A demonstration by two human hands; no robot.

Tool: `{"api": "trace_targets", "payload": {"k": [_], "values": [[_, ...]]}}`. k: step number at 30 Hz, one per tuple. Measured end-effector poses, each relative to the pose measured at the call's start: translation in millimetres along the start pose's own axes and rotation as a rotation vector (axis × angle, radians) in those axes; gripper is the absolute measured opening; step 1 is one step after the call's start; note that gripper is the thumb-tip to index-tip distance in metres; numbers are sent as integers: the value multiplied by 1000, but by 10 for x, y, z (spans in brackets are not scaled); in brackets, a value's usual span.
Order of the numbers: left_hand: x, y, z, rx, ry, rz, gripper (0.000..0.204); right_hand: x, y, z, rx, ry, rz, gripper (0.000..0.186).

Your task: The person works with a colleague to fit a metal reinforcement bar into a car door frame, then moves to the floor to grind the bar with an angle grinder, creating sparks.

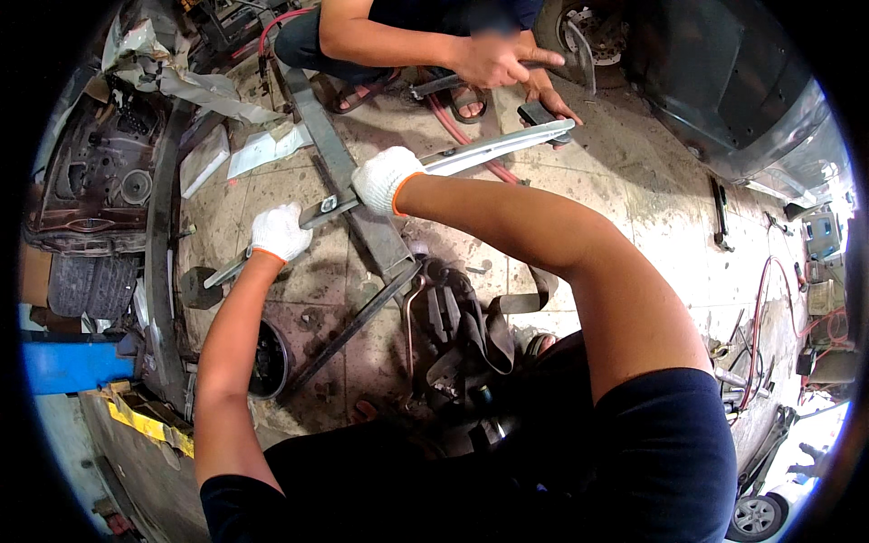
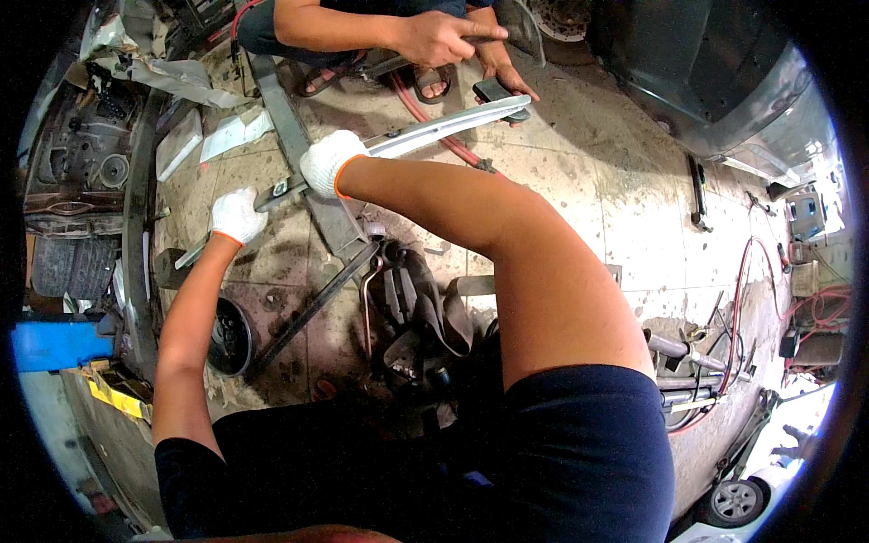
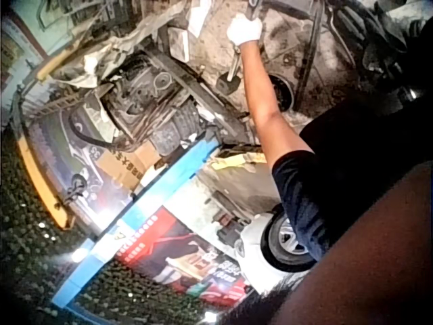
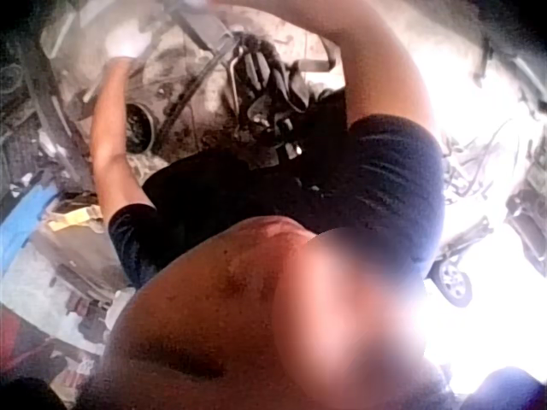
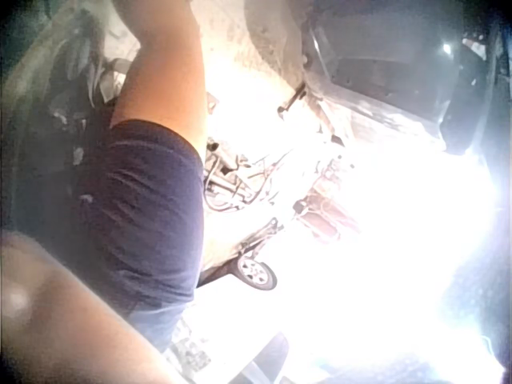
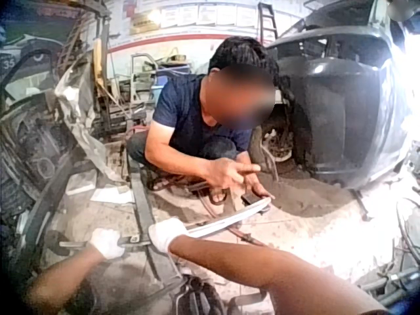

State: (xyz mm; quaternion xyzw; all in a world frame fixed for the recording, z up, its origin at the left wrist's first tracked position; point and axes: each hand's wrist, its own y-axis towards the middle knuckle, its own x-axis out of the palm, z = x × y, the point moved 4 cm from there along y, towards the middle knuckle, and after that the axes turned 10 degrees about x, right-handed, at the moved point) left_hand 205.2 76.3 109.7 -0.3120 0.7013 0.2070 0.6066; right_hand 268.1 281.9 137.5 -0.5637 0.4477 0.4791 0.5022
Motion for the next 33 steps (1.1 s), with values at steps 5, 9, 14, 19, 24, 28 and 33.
{"api": "trace_targets", "payload": {"k": [5, 9, 14, 19, 24, 28, 33], "values": [[5, -8, 9, -11, -1, -23, 32, -13, 4, -16, 5, -22, -23, 28], [79, -11, -2, -7, 4, 12, 31, 11, -4, -21, 10, -23, -42, 28], [63, -7, 2, -3, 3, 21, 30, 28, 7, -5, 7, -16, -42, 28], [58, 5, 33, 1, 29, -25, 31, 67, 15, 13, 12, -26, -57, 28], [42, 38, 73, 12, 16, -53, 32, 108, -36, 48, 30, -6, -60, 27], [27, 80, 132, 30, 17, -54, 31, 111, -88, 103, 13, -5, -24, 26], [53, 131, 184, 42, 13, -62, 32, 137, -107, 171, 11, -46, -30, 25]]}}
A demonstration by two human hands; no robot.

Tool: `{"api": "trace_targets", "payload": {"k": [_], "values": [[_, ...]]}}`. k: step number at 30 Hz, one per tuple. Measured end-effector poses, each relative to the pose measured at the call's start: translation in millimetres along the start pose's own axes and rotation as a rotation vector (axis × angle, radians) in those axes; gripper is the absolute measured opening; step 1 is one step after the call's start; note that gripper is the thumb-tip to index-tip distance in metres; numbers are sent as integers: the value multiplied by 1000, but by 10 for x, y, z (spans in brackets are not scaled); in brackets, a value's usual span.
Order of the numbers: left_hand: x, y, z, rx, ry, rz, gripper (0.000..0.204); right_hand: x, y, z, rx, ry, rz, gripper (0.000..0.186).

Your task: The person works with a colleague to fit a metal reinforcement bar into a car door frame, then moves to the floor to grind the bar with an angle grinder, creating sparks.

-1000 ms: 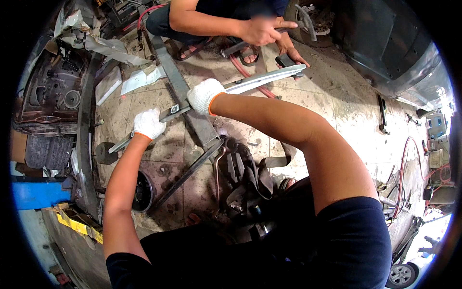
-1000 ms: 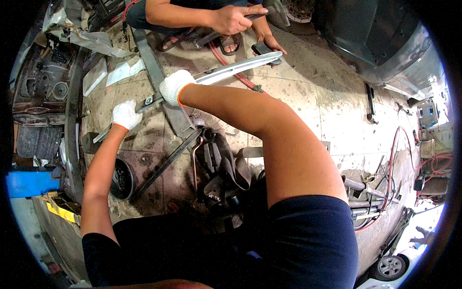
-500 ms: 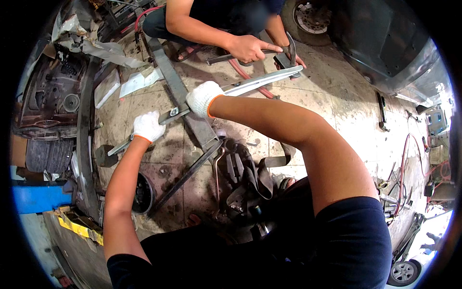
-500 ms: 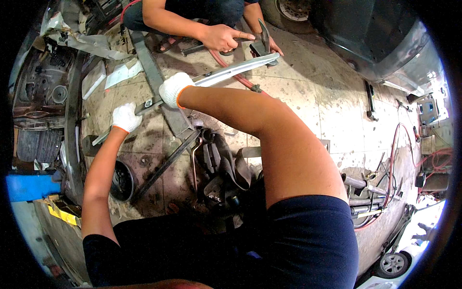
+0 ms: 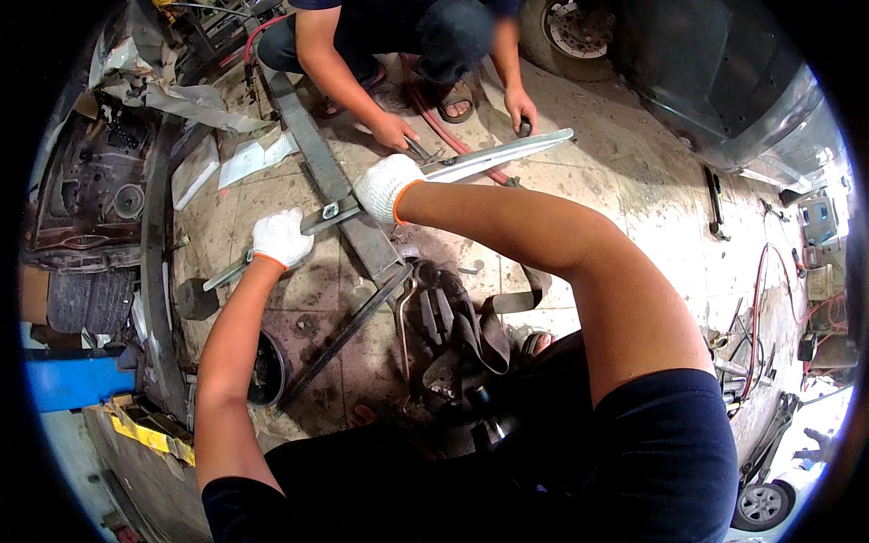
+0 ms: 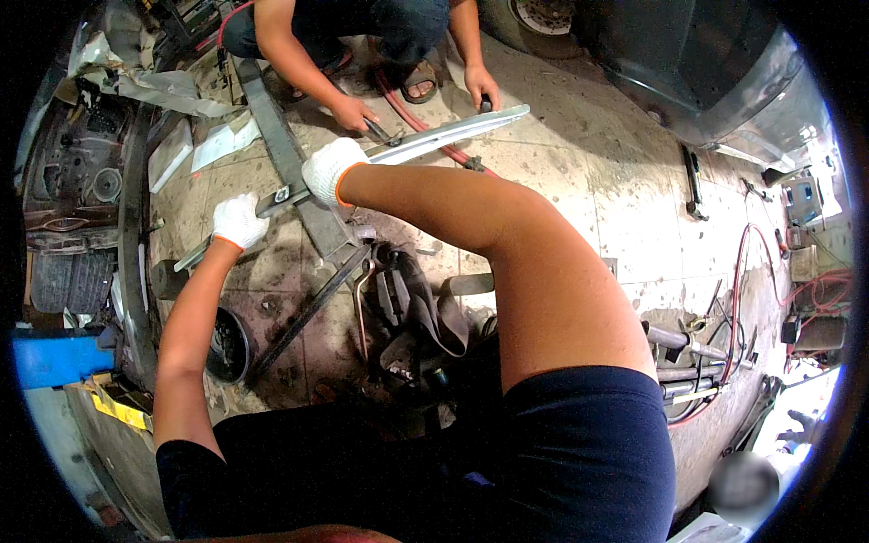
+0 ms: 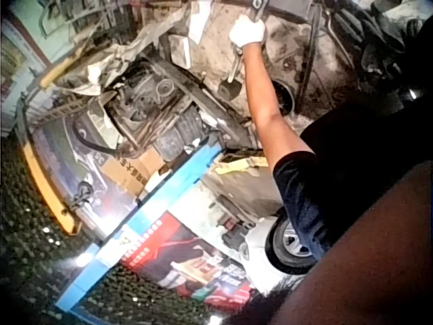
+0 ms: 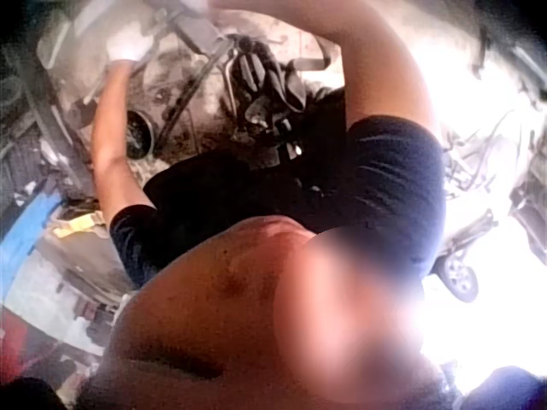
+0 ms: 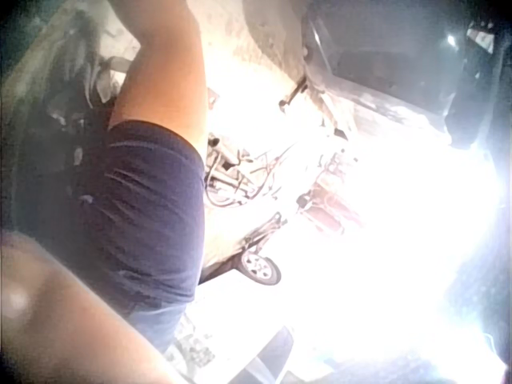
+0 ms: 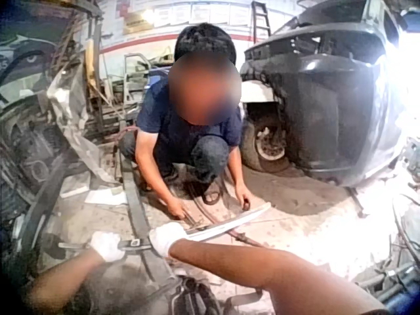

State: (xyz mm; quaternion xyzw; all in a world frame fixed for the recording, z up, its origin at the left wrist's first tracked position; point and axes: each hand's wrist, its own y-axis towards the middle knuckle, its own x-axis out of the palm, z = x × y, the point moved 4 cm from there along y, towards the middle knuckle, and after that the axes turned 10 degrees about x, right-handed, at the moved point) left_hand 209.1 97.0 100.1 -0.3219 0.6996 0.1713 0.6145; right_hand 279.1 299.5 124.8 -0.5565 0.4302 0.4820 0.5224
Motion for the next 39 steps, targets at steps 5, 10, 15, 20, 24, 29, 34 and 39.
{"api": "trace_targets", "payload": {"k": [5, 10, 15, 20, 24, 29, 34, 39], "values": [[-89, 15, 88, -1, -11, 24, 34, 81, 9, 88, 1, 44, 54, 24], [-107, -57, 66, -24, -3, 53, 37, 104, 17, 69, 41, 60, 150, 22], [-114, 1, 83, -2, -8, 134, 33, 102, 50, 115, 30, 32, 215, 21], [-53, -18, 11, 90, 25, 272, 28, 112, 9, 145, -17, -78, 408, 24], [-161, -33, 8, 62, 103, 326, 31, 22, -286, 191, -254, -73, 811, 29], [-160, -43, -156, -34, 168, 259, 27, 202, -710, 165, -393, -23, 403, 29], [115, 23, -355, -62, 141, 123, 25, 761, -796, 237, -181, -200, -321, 28], [264, -46, -445, -10, 150, 143, 22, 829, -760, 378, -43, -254, -672, 35]]}}
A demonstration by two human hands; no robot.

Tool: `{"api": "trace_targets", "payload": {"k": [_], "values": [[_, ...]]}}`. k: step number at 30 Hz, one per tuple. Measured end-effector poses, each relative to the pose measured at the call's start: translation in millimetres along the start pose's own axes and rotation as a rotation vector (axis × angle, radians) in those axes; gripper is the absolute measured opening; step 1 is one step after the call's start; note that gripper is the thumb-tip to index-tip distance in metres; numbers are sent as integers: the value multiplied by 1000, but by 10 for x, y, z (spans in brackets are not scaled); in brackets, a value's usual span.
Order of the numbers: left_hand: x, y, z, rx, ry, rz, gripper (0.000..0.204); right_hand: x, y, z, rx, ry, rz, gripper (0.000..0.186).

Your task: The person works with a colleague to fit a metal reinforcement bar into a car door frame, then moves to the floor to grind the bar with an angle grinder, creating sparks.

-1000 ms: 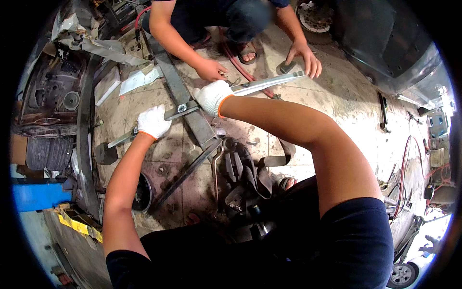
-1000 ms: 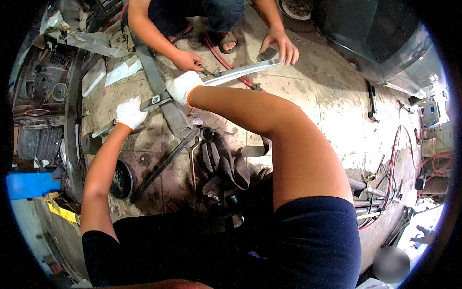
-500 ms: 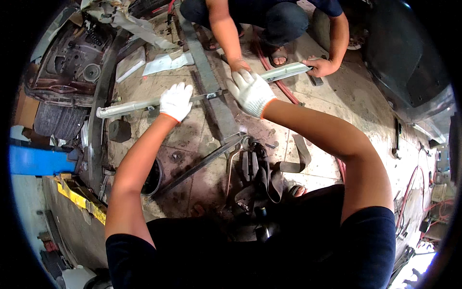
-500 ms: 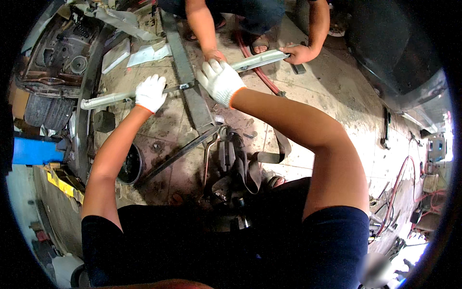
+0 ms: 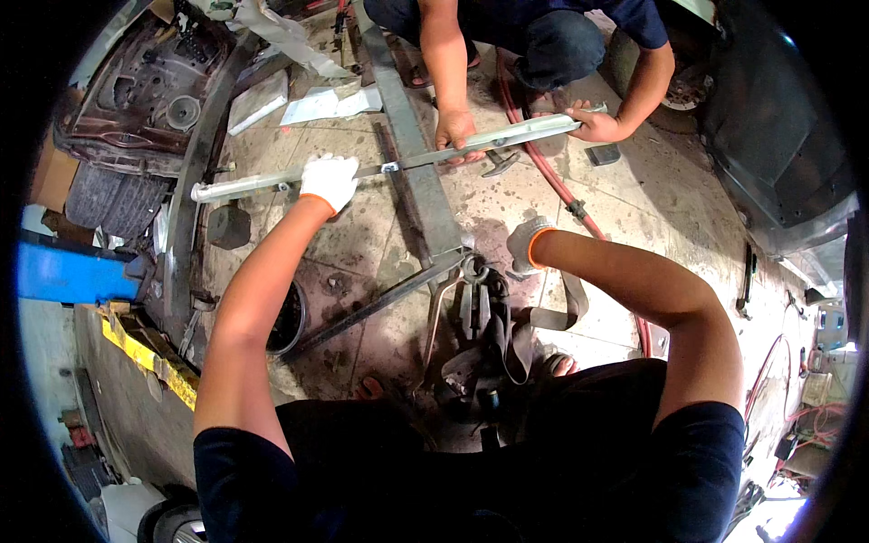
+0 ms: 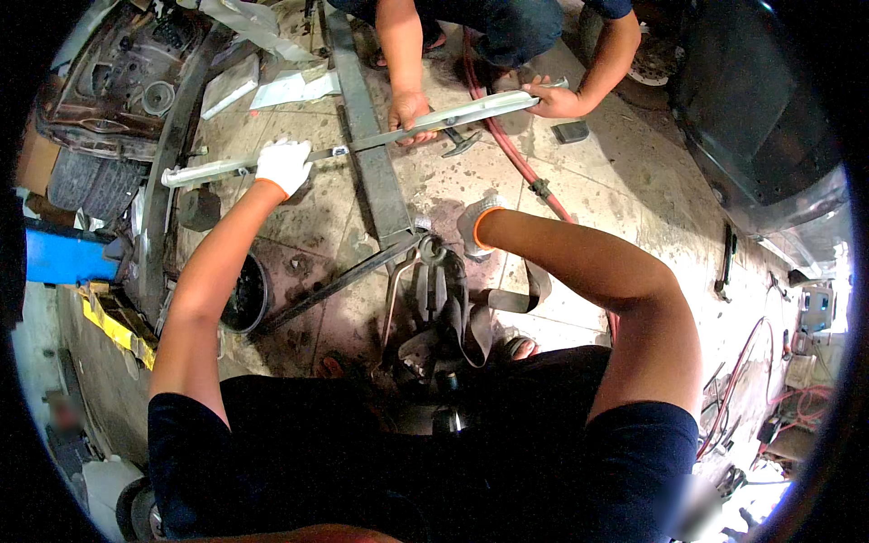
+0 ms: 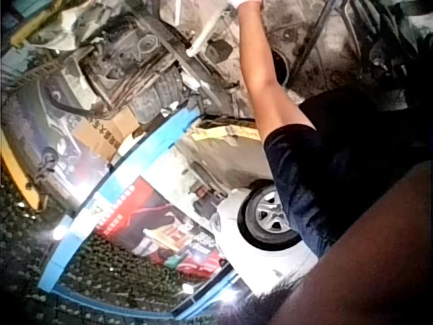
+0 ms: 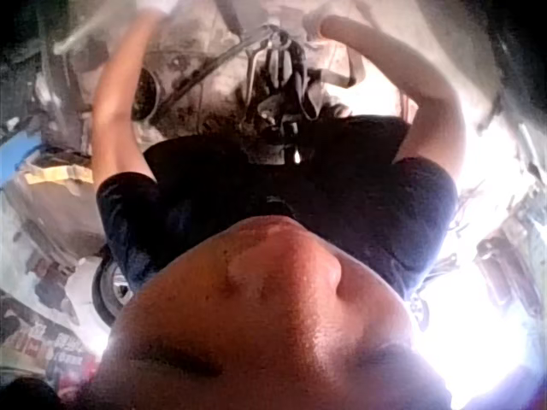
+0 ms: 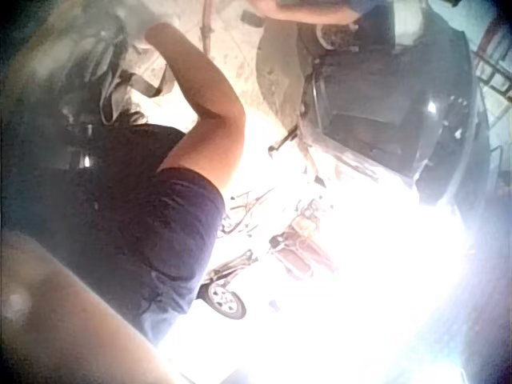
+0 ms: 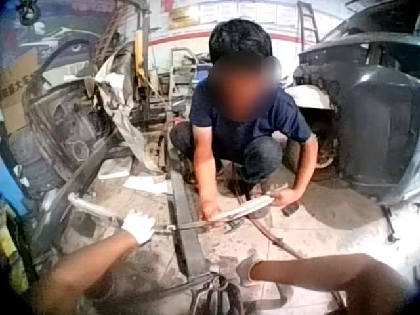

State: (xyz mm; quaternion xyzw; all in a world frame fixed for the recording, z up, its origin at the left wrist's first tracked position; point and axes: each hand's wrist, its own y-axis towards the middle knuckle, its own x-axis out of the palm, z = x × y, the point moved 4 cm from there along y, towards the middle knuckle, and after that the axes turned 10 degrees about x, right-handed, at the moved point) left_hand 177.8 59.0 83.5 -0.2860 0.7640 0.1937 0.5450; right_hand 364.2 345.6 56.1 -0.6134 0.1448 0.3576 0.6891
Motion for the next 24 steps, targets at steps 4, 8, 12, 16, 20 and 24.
{"api": "trace_targets", "payload": {"k": [4, 8, 12, 16, 20, 24], "values": [[117, -10, -30, -3, -69, -104, 23, 61, 49, 95, 10, 19, -60, 36], [194, -30, -110, -1, -112, -132, 24, 76, 74, 134, 1, 35, -75, 38], [208, -36, -129, -23, -97, -121, 27, 89, 70, 142, -12, 43, -84, 40], [160, -18, -78, -38, -52, -122, 27, 100, 53, 156, -17, 48, -95, 41], [102, -29, -53, -30, -12, -113, 26, 100, 67, 145, -26, 42, -102, 43], [29, -37, -29, -37, -28, -126, 26, 109, 80, 129, -24, 22, -110, 45]]}}
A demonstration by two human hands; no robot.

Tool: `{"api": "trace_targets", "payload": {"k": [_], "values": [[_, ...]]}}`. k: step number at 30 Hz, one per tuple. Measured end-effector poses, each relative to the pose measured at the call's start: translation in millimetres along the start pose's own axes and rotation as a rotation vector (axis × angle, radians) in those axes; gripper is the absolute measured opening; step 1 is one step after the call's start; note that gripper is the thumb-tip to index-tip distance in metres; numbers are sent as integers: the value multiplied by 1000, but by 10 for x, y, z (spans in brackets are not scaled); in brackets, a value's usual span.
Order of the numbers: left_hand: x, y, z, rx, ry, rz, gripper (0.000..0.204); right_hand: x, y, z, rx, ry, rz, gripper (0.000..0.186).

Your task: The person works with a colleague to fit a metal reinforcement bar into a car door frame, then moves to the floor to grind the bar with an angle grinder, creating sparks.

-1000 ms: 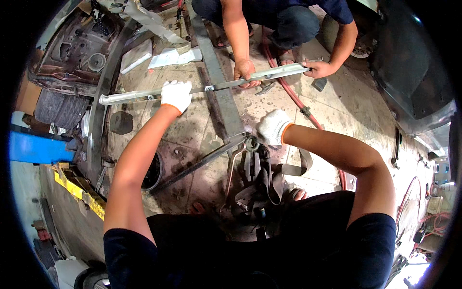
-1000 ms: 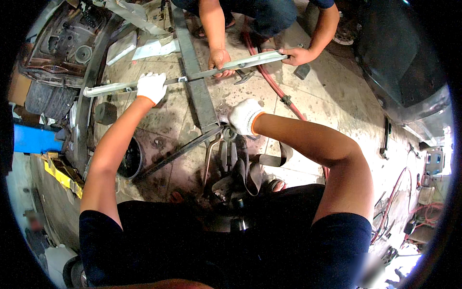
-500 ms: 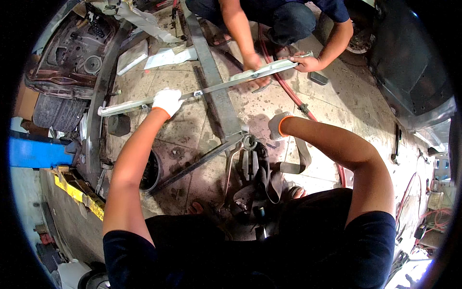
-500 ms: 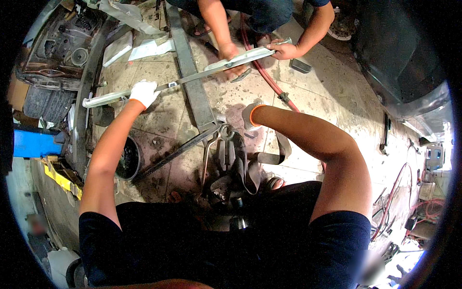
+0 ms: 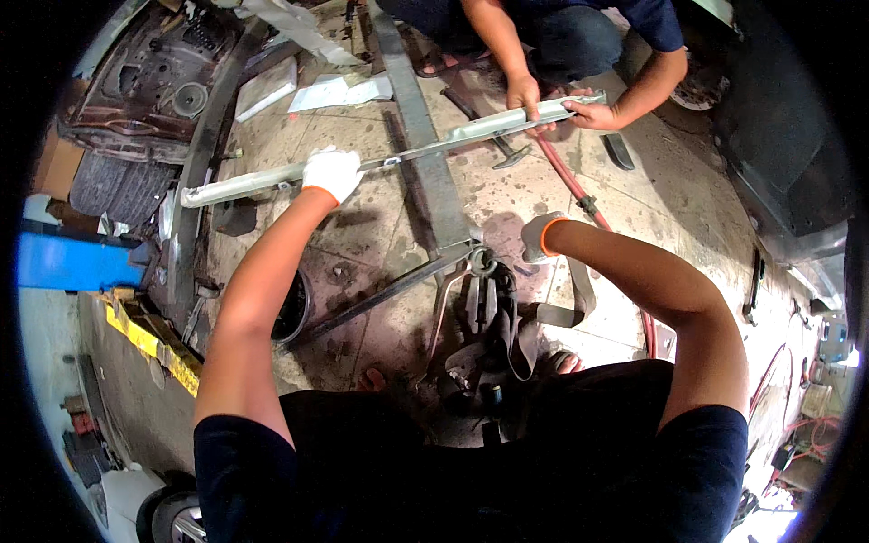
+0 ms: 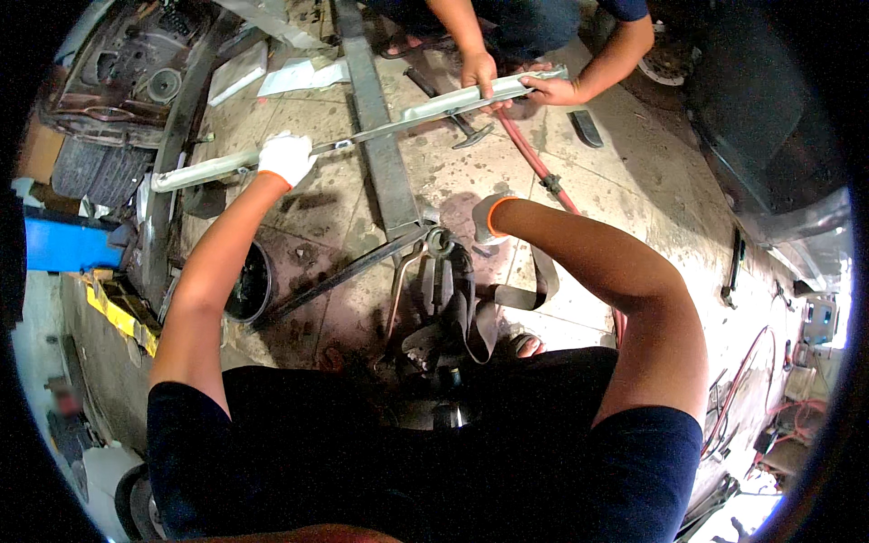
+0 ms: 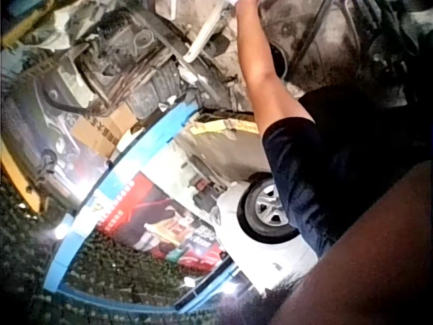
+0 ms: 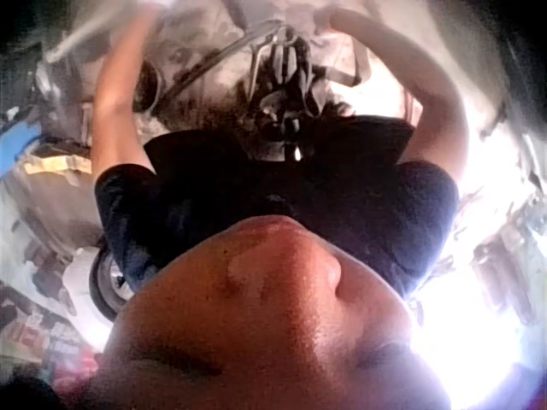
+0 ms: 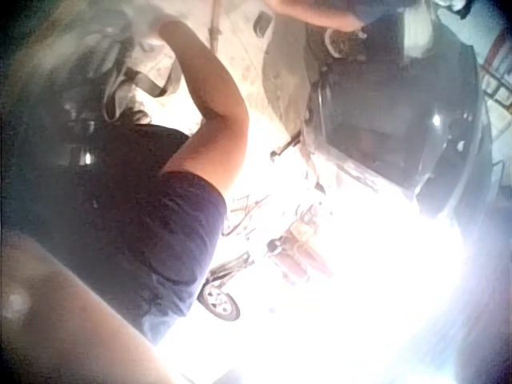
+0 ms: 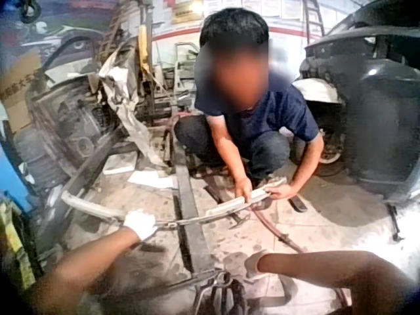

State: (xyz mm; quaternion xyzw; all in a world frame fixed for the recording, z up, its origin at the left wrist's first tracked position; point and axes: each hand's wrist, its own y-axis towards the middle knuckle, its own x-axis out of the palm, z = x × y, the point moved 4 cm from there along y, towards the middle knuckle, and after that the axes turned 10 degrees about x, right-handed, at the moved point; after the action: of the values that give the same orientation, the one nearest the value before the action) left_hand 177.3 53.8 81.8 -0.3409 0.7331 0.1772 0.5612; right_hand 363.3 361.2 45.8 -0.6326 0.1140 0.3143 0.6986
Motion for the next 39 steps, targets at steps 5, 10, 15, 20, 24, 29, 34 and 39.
{"api": "trace_targets", "payload": {"k": [5, 10, 15, 20, 24, 29, 34, 39], "values": [[19, 20, -6, 12, -5, 6, 29, -38, -50, -65, -1, -36, -6, 47], [-58, -8, 23, -14, -10, -43, 24, -139, -156, -112, -4, -50, -18, 49], [32, -11, 9, 10, -11, -14, 24, 22, 64, -49, 11, -67, -3, 49], [11, -4, 24, 4, -22, -27, 23, 28, 59, -17, 49, -84, -9, 50], [-7, -21, 21, 3, -15, -32, 23, 49, 104, -15, -23, -60, 58, 50], [-50, -19, 35, 2, -23, -42, 22, 174, 243, 59, 46, -52, 15, 50], [-13, 17, 5, 19, -6, -31, 23, 184, 252, 57, 54, -61, 15, 49], [47, 17, -24, 31, -6, 11, 25, 185, 272, 66, 64, -53, -27, 47]]}}
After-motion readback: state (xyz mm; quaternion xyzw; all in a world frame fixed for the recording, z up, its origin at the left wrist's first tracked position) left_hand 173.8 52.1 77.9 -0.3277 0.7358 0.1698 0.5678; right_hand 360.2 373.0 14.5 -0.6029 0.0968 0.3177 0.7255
